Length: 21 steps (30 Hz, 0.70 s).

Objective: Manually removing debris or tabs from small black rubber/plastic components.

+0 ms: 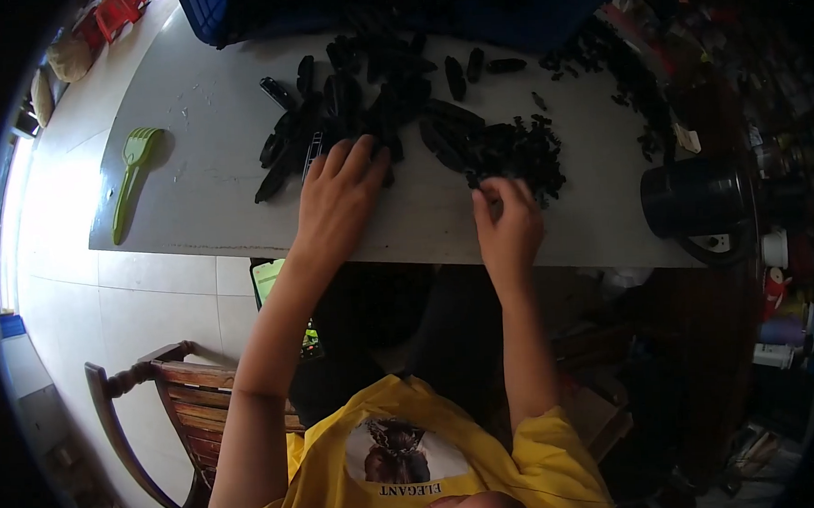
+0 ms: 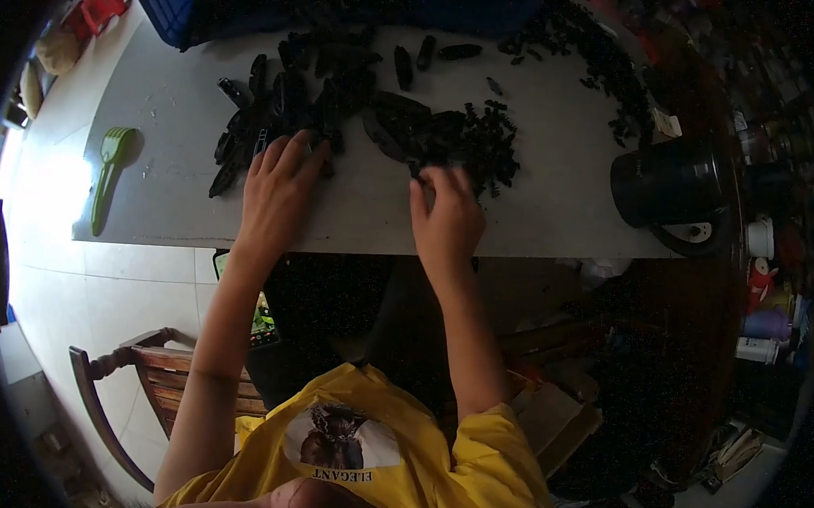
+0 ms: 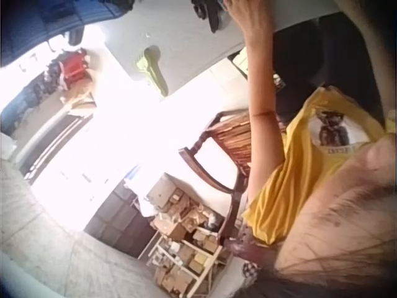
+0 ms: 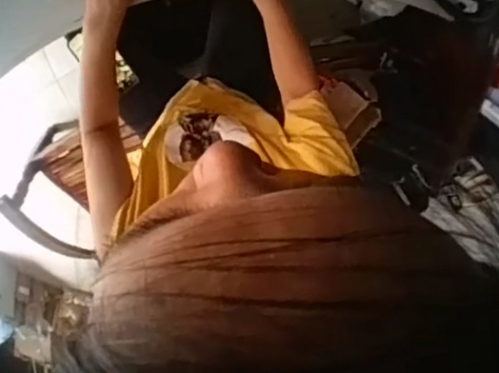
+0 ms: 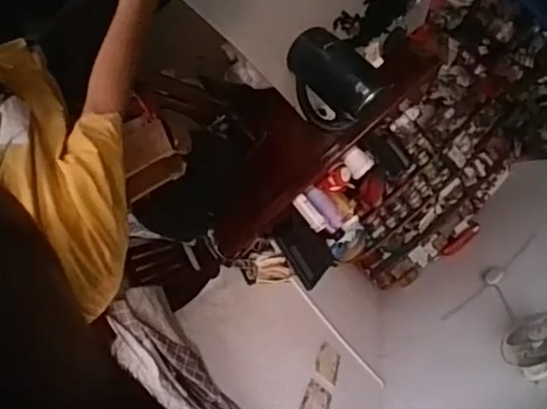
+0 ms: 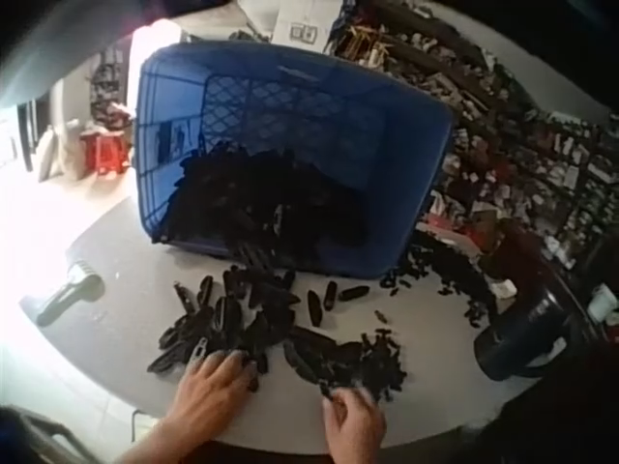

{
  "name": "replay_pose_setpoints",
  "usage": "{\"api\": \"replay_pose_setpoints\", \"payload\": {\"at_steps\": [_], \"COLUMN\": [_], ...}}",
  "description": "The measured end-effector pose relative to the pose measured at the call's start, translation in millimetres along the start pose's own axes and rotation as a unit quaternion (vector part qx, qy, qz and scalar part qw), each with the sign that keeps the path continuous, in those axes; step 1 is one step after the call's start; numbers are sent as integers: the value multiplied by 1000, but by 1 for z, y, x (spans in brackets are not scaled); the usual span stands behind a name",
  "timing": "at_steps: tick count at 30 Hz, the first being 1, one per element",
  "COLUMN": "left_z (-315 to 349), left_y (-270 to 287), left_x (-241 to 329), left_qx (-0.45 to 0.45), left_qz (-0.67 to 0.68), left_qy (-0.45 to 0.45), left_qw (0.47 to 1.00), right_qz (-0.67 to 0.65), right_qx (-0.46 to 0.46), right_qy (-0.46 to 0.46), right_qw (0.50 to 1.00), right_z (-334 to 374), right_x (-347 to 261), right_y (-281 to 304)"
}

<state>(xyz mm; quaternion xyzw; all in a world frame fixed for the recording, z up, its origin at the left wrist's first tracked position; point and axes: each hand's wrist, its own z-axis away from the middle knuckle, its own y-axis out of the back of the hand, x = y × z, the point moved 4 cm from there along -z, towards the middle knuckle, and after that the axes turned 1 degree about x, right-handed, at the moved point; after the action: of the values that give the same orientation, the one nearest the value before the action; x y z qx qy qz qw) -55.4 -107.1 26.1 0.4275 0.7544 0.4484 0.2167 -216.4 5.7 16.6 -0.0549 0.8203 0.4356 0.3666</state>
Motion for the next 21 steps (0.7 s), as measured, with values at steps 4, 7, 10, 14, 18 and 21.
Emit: {"api": "replay_pose_setpoints", "payload": {"at_steps": [4, 7, 10, 14, 18, 21], "left_z": [-3, 5, 19, 31, 37, 29], "left_y": [1, 5, -1, -8, -14, 3], "left_x": [7, 11, 14, 25, 33, 36], "left_qx": [17, -1, 4, -83, -110, -113], "left_qz": [57, 212, 419, 651, 710, 645], "left_qy": [-39, 14, 114, 280, 313, 194], "left_qw": [997, 977, 901, 700, 621, 731], "right_qz": [204, 227, -70, -411, -506, -450], "right_qx": [-8, -49, -71, -129, -157, -223], "right_qy": [54, 51, -18, -188, -219, -142], "right_qw": [977, 971, 995, 883, 819, 853], "right_z": [-14, -7, 8, 32, 40, 39], "right_x": [0, -2, -3, -23, -35, -44], "right_y": [-9, -9, -6, -6, -5, -6]}}
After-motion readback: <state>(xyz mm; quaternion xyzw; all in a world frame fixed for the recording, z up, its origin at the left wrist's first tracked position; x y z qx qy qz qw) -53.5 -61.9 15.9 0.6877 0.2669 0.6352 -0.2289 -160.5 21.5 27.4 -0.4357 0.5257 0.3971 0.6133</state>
